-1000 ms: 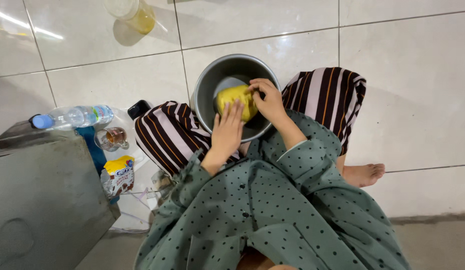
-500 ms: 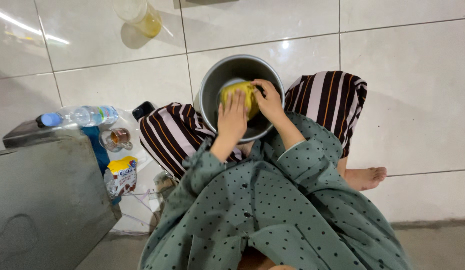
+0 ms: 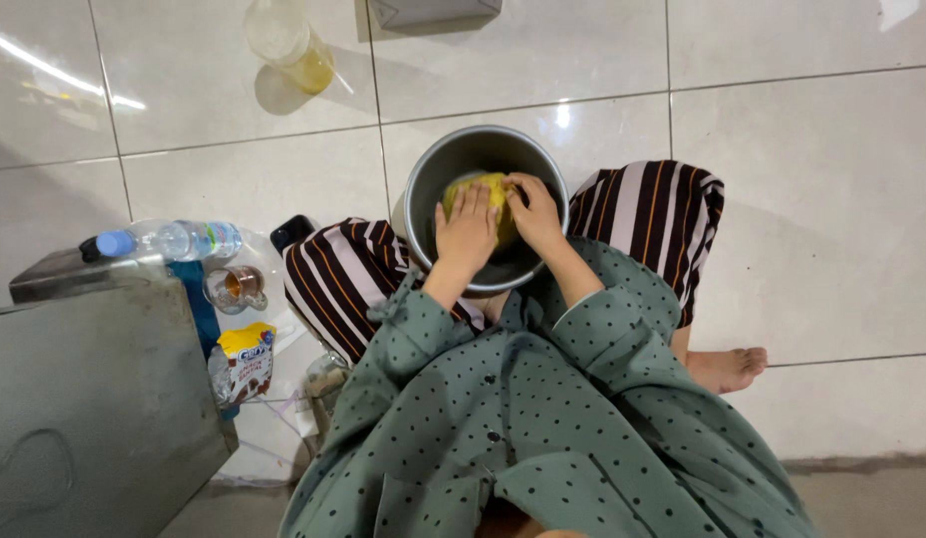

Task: The person kneads yellow dough by hand in a metal bowl while sitting on a tiled floor.

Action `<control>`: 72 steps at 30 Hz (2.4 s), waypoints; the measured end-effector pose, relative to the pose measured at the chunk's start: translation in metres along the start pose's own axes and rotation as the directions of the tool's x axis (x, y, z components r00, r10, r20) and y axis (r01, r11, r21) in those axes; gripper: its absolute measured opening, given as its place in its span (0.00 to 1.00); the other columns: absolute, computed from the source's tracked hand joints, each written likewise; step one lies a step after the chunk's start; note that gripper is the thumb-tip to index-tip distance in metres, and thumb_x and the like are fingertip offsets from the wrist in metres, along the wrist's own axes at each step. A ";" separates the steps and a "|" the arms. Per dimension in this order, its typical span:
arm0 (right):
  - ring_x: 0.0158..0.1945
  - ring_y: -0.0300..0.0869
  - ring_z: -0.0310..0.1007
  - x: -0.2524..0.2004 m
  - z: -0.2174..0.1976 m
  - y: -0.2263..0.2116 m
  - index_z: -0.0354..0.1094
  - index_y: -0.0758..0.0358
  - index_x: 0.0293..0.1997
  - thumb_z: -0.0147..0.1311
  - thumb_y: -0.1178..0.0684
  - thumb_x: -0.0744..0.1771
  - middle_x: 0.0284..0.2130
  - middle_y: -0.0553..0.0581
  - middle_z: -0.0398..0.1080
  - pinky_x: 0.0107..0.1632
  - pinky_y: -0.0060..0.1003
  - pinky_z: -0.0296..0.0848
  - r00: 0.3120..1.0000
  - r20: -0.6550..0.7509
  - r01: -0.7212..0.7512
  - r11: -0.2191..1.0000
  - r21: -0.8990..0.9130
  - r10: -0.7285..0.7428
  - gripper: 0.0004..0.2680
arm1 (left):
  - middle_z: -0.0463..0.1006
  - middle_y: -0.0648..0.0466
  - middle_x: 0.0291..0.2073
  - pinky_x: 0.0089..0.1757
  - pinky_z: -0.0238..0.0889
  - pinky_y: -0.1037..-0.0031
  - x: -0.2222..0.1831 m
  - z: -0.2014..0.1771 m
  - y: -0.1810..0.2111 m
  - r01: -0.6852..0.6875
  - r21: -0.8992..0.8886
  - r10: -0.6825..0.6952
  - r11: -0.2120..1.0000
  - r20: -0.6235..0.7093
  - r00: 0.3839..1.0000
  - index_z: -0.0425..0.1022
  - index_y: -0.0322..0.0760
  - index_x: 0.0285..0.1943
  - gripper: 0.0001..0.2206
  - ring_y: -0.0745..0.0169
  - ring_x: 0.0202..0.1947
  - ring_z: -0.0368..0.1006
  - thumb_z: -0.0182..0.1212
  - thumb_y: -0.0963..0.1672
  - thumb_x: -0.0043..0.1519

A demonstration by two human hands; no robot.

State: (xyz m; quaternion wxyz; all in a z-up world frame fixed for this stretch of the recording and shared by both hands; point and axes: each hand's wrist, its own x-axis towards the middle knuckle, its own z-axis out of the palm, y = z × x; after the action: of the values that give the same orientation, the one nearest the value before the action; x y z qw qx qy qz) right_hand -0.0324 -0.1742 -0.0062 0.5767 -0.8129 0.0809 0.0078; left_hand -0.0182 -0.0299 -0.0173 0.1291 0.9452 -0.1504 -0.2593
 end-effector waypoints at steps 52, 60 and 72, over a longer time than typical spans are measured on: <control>0.54 0.59 0.63 0.047 0.029 -0.027 0.62 0.61 0.47 0.47 0.56 0.65 0.42 0.65 0.62 0.57 0.47 0.62 0.964 0.136 0.259 0.926 -0.276 -0.229 0.08 | 0.65 0.37 0.57 0.60 0.45 0.55 -0.023 -0.049 -0.021 -0.013 -0.926 -0.276 0.377 -0.126 0.953 0.66 0.38 0.61 0.22 0.38 0.62 0.55 0.32 0.51 0.69; 0.48 0.52 0.70 0.006 0.064 -0.012 0.66 0.52 0.46 0.41 0.43 0.66 0.43 0.55 0.68 0.47 0.48 0.71 0.910 0.310 0.414 0.590 -0.693 -0.275 0.11 | 0.62 0.37 0.60 0.62 0.35 0.54 -0.013 -0.033 -0.037 -0.168 -0.966 -0.351 0.197 -0.230 0.908 0.58 0.32 0.66 0.23 0.42 0.65 0.50 0.27 0.50 0.71; 0.63 0.64 0.50 0.010 0.035 -0.072 0.56 0.40 0.61 0.50 0.29 0.58 0.60 0.56 0.52 0.54 0.67 0.60 0.867 0.484 0.256 0.725 -0.639 0.120 0.26 | 0.57 0.39 0.63 0.63 0.32 0.54 -0.012 -0.035 -0.038 -0.140 -0.986 -0.331 0.085 -0.161 0.930 0.56 0.35 0.68 0.24 0.43 0.68 0.44 0.30 0.53 0.70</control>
State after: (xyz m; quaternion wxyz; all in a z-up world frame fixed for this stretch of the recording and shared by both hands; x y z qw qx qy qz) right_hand -0.0100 -0.1190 0.0486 0.2360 -0.9397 -0.1086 0.2224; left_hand -0.0017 0.0149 0.0055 0.7377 0.6447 0.1526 -0.1299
